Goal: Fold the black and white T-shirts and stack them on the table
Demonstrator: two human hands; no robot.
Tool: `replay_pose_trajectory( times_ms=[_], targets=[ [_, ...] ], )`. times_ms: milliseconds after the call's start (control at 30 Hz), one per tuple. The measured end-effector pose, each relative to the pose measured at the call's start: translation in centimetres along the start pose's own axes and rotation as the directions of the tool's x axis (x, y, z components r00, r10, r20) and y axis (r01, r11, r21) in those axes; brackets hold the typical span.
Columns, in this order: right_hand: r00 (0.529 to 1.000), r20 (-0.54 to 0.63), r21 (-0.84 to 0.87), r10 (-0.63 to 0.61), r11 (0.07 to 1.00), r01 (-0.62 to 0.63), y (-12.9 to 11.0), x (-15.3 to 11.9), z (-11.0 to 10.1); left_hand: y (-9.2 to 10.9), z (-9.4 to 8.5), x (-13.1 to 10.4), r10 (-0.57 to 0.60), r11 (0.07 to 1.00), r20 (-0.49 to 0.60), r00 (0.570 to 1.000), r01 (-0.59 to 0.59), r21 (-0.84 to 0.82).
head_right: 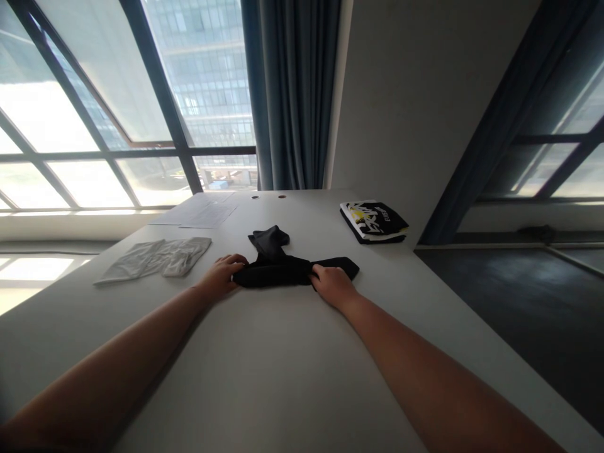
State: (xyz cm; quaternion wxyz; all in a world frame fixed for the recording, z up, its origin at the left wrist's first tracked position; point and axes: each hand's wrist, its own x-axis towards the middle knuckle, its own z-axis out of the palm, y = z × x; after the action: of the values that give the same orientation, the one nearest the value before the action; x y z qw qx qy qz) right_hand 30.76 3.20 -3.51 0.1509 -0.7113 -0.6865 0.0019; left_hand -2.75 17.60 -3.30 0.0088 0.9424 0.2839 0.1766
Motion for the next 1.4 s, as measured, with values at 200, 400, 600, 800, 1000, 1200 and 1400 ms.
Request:
replay_pose_trajectory(
  times_ms=[200,400,600,800,1000,1200,1400],
  targets=[
    [0.97,-0.114,0.143,0.215,0.97,-0.198,3.8,1.2,0.4,-3.7,-0.3,-1.0,-0.348,0.923,-0.147,0.926,0.366,0.117],
    [0.881,-0.299,0.366,0.366,0.897,-0.249,5.2,1.9,0.8,-3.2,0.1,-0.8,-0.463,0.857,-0.23,0.856,0.498,0.128],
    [0.824,-0.56,0.113,-0.084,0.978,0.176,1.5,0.2,-0.4,1.2,-0.5,-0.2,0.053,0.994,-0.209,0.977,-0.032,0.103],
    [0.855,-0.065,0.126,-0.514,0.846,0.518,-3.4,-1.4,0.3,6.0,0.4,0.8,0.317,0.948,0.073,0.946,-0.318,0.002],
    [0.99,0.064,-0.013,-0.124,0.992,0.125,-1.7,-0.3,1.4,6.1,0.2,0.4,0.205,0.975,0.14,0.969,-0.19,-0.117],
    [0.991,0.011,-0.128,0.134,0.983,-0.131,1.0,0.7,1.4,10.5,-1.4,0.0,0.291,0.473,0.24,0.926,0.079,-0.878],
    [0.999,-0.035,-0.016,0.029,0.999,-0.029,2.6,1.2,0.1,10.0,-1.2,0.0,0.074,0.517,0.445,0.893,0.347,-0.783]
  ],
)
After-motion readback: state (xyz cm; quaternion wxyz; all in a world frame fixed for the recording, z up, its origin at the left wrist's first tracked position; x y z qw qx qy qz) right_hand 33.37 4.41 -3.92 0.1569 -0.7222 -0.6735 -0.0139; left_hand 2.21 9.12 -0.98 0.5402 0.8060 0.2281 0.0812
